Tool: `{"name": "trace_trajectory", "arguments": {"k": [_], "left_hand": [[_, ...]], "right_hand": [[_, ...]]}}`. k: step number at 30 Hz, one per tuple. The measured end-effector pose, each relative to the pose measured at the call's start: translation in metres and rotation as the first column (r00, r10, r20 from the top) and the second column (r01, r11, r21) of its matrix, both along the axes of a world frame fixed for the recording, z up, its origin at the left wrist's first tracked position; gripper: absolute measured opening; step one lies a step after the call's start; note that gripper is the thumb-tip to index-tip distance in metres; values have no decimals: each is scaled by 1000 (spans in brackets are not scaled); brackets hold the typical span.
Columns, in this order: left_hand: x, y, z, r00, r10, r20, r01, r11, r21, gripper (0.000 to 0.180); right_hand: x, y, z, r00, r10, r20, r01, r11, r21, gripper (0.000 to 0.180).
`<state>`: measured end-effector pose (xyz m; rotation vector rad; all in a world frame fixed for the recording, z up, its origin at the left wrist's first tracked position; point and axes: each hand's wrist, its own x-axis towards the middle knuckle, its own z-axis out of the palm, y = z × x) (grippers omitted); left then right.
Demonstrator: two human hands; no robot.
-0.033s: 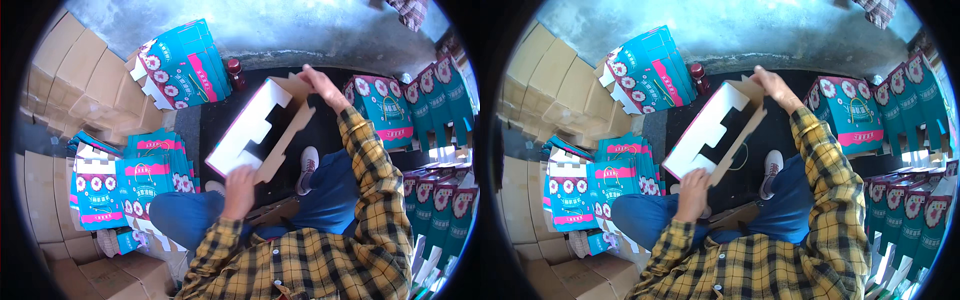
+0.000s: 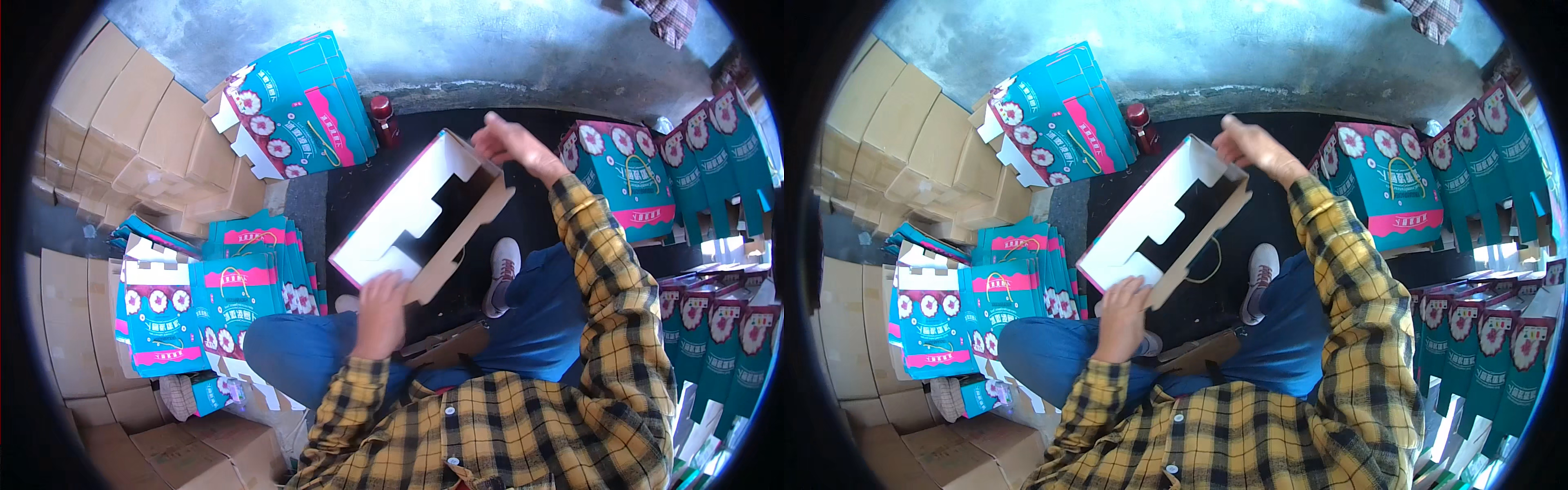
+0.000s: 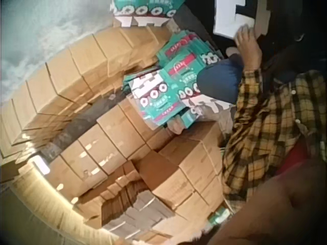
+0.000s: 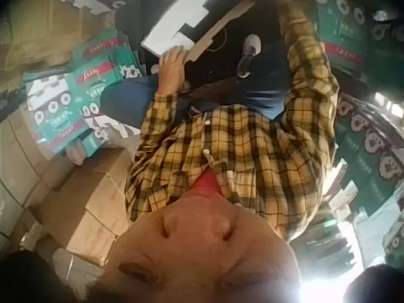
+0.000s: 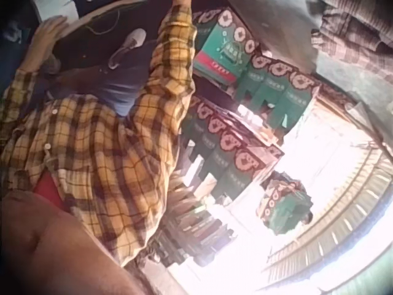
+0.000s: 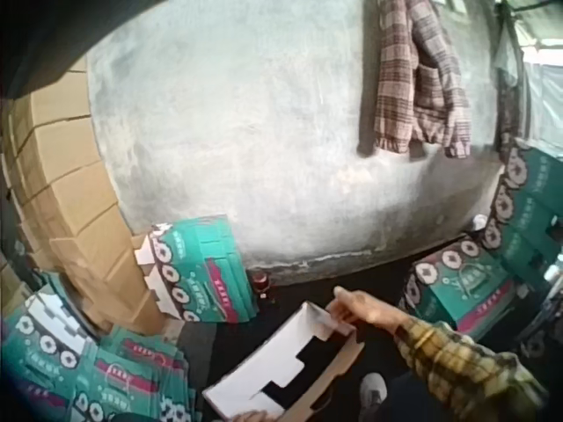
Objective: Folding and assembling cardboard gift boxes in a warehouse setting.
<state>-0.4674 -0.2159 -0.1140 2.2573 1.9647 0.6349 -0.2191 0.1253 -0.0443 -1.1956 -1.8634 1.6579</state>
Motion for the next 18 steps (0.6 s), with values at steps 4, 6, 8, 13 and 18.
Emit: {"name": "trace_trajectory", "arguments": {"k": [4,6,8,13,18], "left_hand": [[-20,1,14,986,42,160,-44,999,9,30],[-15,6,7,958,142,250,-139,990,-30,36],[0,20,-3,757,440,483,-458,885,-89,48],[-7,37,-18,911,376,-167,-341,917,208,57],[1,35,-14,981,183,-56,-182,983,29,62]], "right_hand": [[-9,-25,-21,942,276,189,-267,961,-69,95],[-7,-25,-19,917,312,248,-322,947,-4,98],[-5,-24,-26,946,199,257,-212,977,25,102],[-14,-67,-15,903,183,389,-424,534,732,74],[-19,-83,-39,783,232,578,-622,259,739,72]]}}
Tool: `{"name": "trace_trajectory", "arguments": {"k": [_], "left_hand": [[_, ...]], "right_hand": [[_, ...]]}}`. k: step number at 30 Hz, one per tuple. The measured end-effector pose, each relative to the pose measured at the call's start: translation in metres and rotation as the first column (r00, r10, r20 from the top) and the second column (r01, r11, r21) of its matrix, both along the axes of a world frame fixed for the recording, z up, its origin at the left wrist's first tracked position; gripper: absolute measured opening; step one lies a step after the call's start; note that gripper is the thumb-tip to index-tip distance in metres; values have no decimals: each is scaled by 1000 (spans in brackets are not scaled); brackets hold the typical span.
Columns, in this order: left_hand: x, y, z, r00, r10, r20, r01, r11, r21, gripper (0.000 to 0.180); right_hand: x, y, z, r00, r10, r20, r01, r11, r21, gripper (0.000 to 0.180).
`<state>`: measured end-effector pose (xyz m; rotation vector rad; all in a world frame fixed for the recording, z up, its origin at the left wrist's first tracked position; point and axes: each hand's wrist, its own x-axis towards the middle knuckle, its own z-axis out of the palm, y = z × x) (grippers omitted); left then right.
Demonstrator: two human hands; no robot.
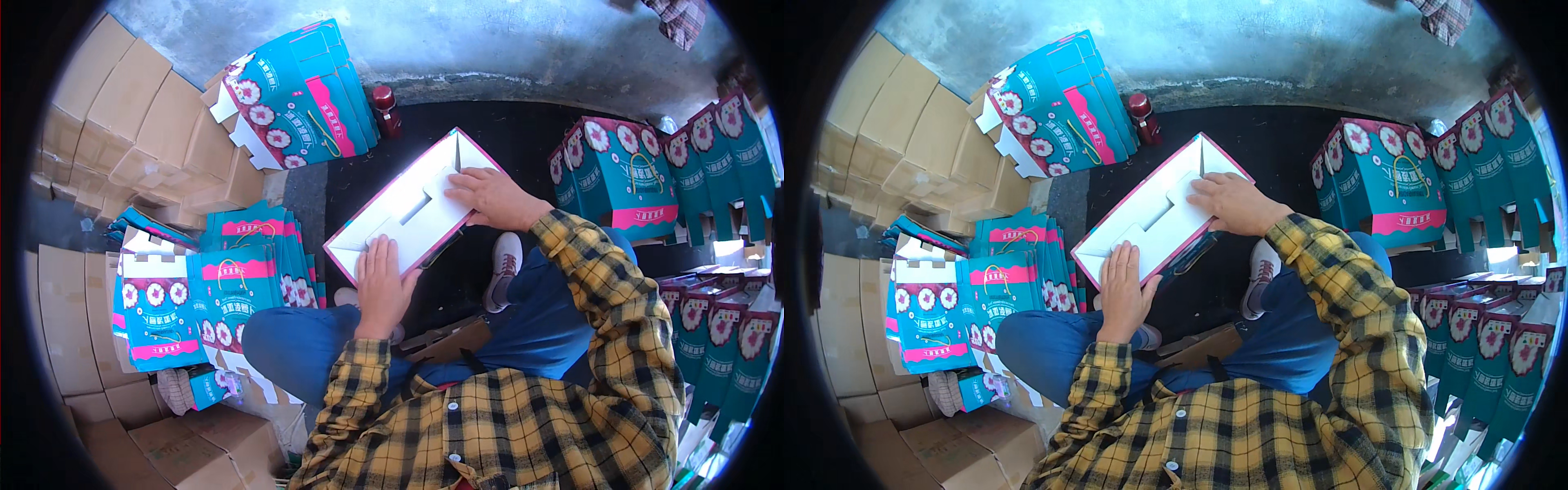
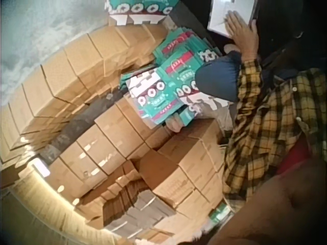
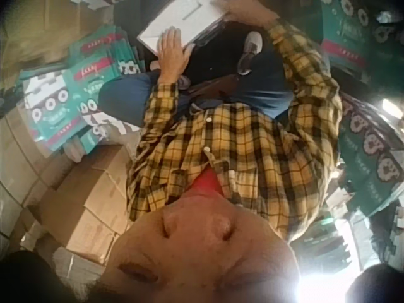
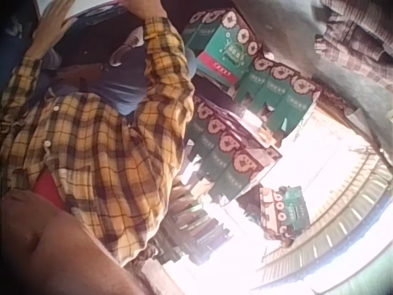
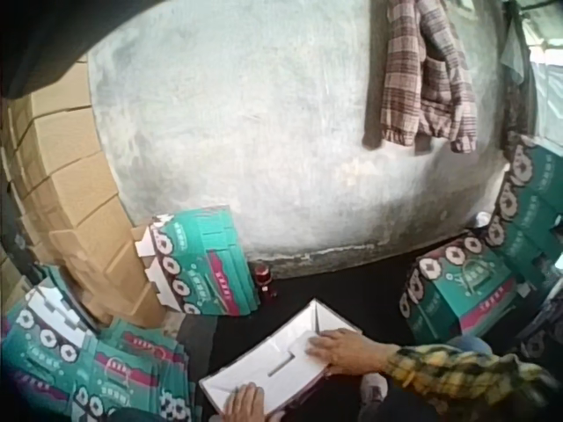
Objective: Folding and assembling cardboard gift boxes in a warehouse setting.
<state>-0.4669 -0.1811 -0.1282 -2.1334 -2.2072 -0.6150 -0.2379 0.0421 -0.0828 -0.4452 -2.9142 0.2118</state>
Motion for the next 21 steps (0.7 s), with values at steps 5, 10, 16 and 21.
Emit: {"name": "trace_trajectory", "arguments": {"k": [5,10,16,21], "left_hand": [[-4,5,-7,997,-40,73,45,997,-67,58],[-3,8,-5,996,-29,83,33,998,-51,57],[-28,-15,7,936,136,324,-234,929,287,50],[-102,9,-30,484,312,818,-588,808,40,66]], "right_hand": [[-3,13,-15,988,24,150,-19,999,-35,53],[-6,16,-11,990,24,142,-14,997,-72,50],[4,20,13,951,-190,-243,127,959,-253,35],[16,69,-33,767,-578,-277,369,751,-547,50]]}}
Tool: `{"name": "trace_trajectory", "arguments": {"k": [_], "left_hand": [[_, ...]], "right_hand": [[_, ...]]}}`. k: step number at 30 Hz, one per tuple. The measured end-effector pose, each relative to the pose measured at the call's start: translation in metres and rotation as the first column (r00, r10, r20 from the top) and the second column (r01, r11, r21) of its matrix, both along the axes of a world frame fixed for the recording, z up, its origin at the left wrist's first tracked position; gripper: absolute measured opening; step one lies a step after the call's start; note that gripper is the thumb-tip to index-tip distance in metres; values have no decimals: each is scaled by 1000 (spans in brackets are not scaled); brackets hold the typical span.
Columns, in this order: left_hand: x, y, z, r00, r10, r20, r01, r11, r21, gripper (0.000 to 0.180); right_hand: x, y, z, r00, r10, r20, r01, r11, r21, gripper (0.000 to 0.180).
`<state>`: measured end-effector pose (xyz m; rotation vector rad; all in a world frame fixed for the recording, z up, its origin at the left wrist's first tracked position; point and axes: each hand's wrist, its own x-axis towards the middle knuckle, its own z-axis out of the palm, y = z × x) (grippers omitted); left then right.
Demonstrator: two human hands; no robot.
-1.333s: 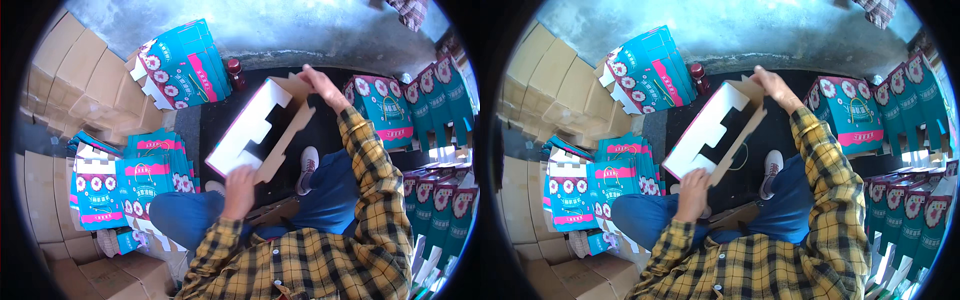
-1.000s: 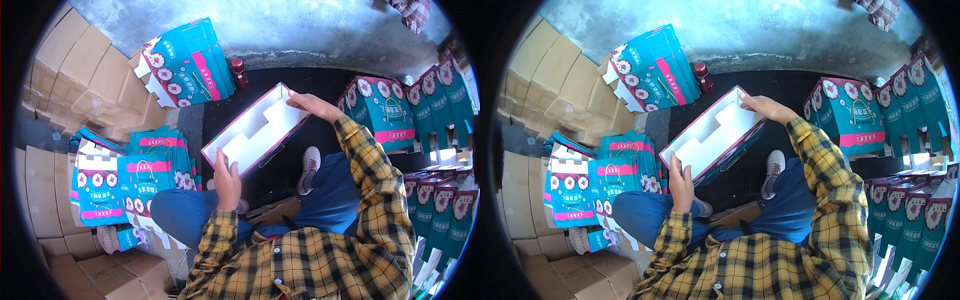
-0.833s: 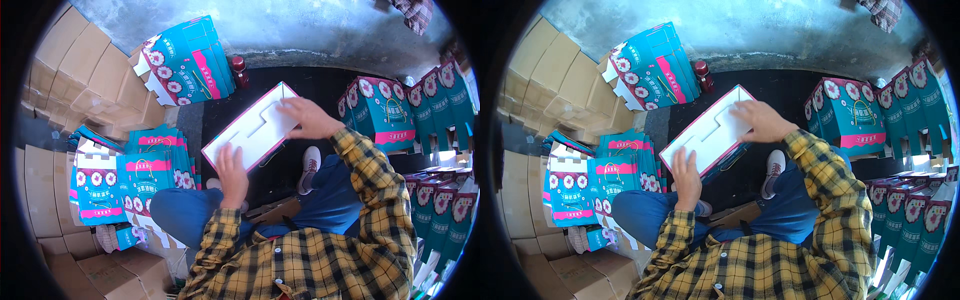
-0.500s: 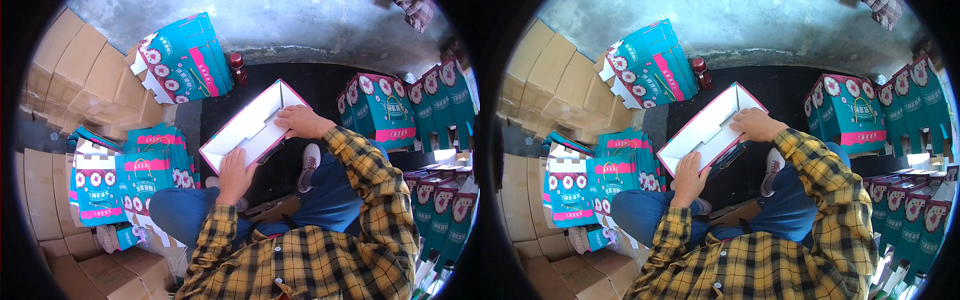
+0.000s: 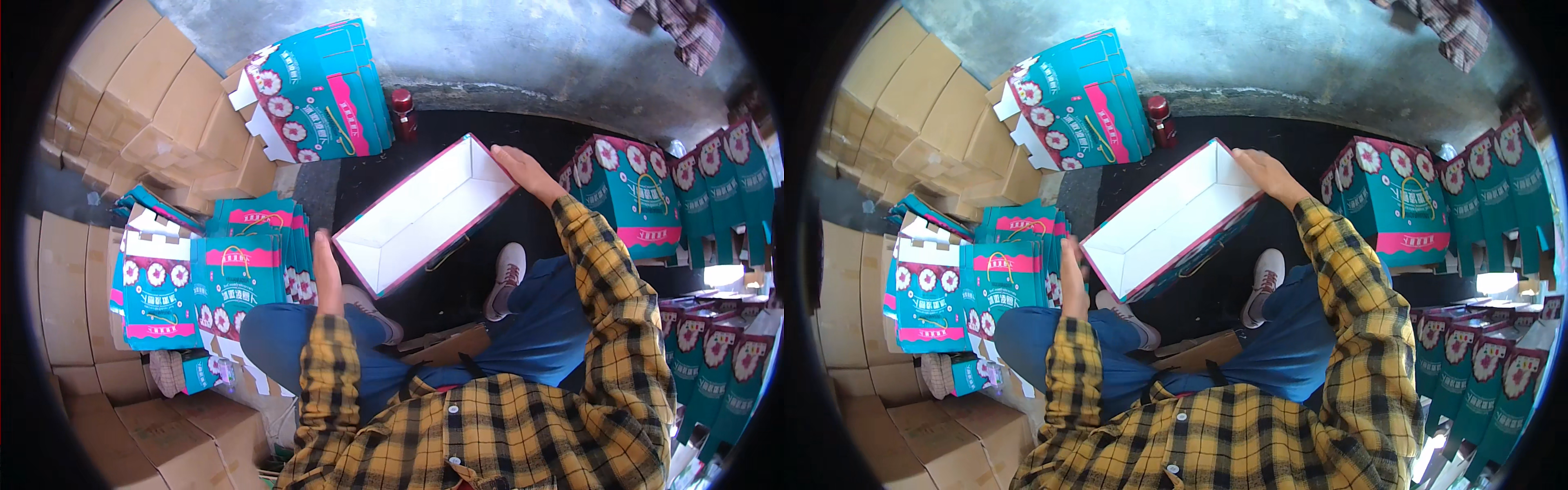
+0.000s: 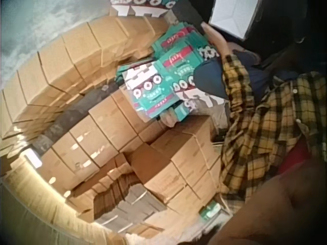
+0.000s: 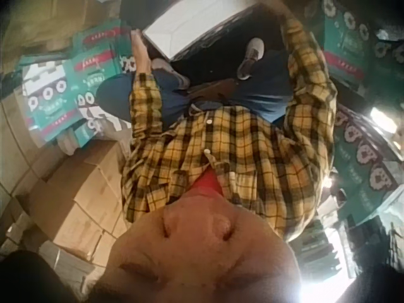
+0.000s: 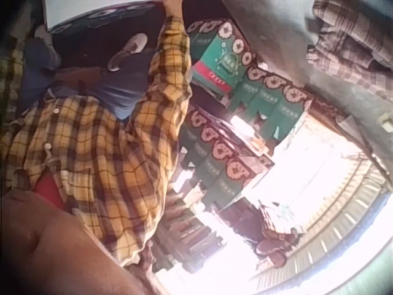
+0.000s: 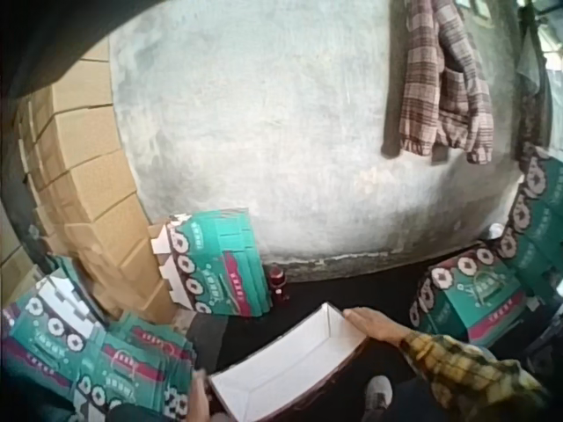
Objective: Folding and assembling cardboard gift boxes in a warehouse setting.
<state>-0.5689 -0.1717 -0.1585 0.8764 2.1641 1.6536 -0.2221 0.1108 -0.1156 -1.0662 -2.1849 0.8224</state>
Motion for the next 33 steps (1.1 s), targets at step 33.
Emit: {"name": "trace_trajectory", "arguments": {"k": [33], "left_hand": [[22,-37,-66,740,-223,635,14,949,316,65]], "right_hand": [[22,-19,-23,962,-38,-269,-212,517,-829,63]]}}
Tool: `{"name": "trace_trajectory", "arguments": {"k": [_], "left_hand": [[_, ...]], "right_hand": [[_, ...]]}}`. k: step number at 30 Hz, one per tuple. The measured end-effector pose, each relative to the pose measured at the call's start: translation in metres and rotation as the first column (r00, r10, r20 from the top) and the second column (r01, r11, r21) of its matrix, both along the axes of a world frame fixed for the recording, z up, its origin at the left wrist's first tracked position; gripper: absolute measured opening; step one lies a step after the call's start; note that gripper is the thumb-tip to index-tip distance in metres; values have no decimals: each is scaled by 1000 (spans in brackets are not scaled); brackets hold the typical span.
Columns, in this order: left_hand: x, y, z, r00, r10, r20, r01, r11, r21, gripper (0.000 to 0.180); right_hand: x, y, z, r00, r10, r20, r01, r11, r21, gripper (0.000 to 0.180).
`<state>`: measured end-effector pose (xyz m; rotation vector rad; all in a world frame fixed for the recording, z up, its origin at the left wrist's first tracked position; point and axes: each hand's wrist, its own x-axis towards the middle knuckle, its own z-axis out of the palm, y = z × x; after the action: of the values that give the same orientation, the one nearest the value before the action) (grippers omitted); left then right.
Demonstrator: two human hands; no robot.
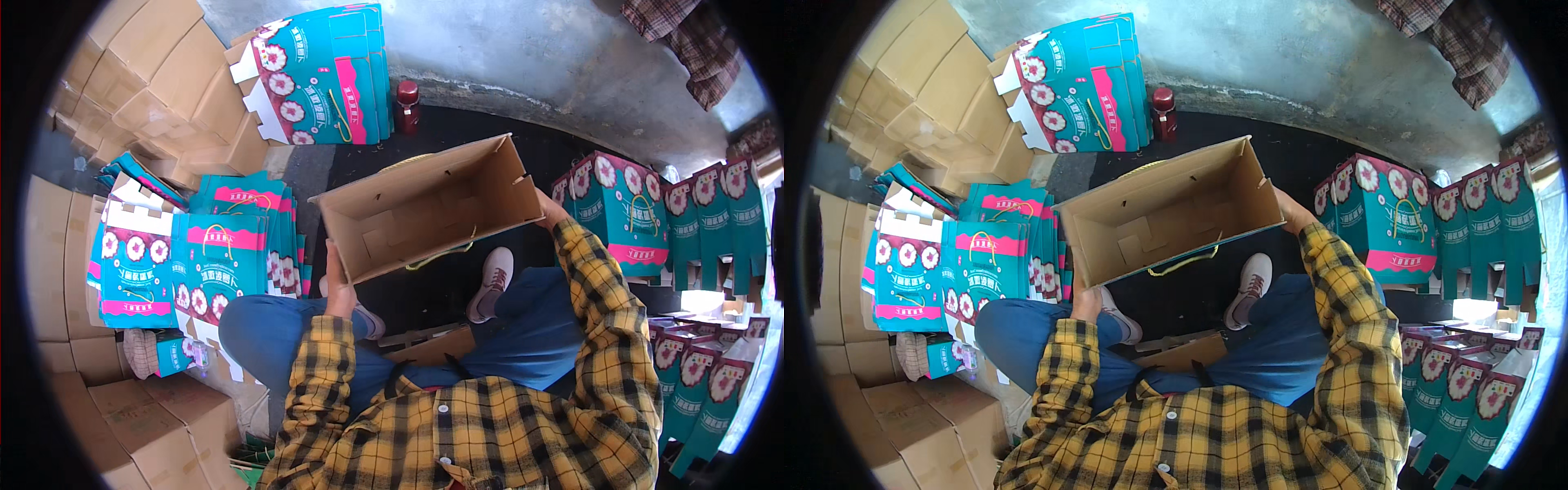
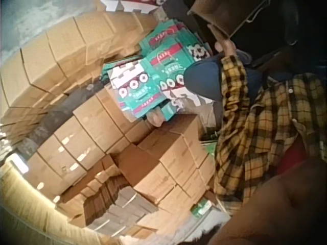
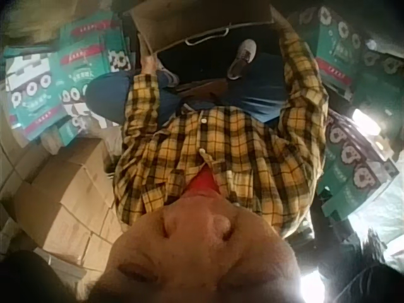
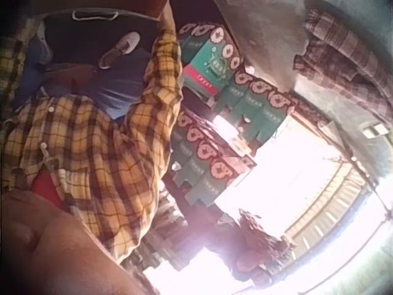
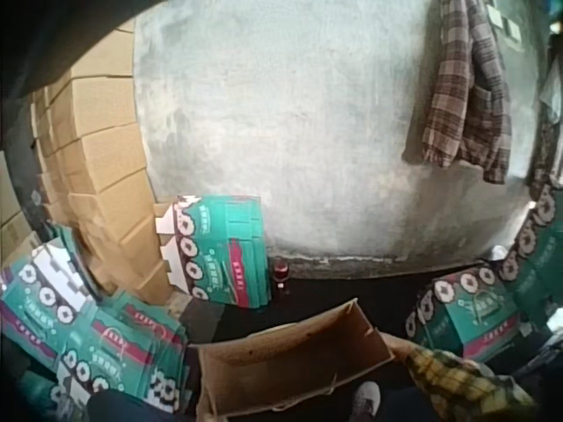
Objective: Folding and assembling cardboard gift boxes in a warehouse setting.
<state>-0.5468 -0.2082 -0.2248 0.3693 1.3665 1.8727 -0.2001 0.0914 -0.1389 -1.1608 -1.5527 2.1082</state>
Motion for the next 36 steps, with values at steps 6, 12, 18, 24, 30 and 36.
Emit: {"name": "trace_trajectory", "arguments": {"k": [6,12,18,24,30,36], "left_hand": [[9,25,20,991,-132,12,128,932,-338,51],[16,30,21,723,-357,-591,104,903,-418,62],[30,27,47,440,-551,-709,109,816,-567,71],[24,26,54,442,-576,-688,108,795,-597,73],[14,20,37,497,-509,-703,132,845,-518,63],[7,7,53,697,-491,-522,129,803,-582,55]], "right_hand": [[10,17,-5,968,-154,198,174,981,-84,59],[-23,19,15,824,101,558,-495,606,623,47],[-51,-16,11,506,139,851,-821,382,425,56],[-37,0,22,873,72,483,-115,992,59,117],[-28,5,24,899,54,435,-58,998,-4,117],[-2,22,-6,766,49,641,-358,861,361,104]]}}
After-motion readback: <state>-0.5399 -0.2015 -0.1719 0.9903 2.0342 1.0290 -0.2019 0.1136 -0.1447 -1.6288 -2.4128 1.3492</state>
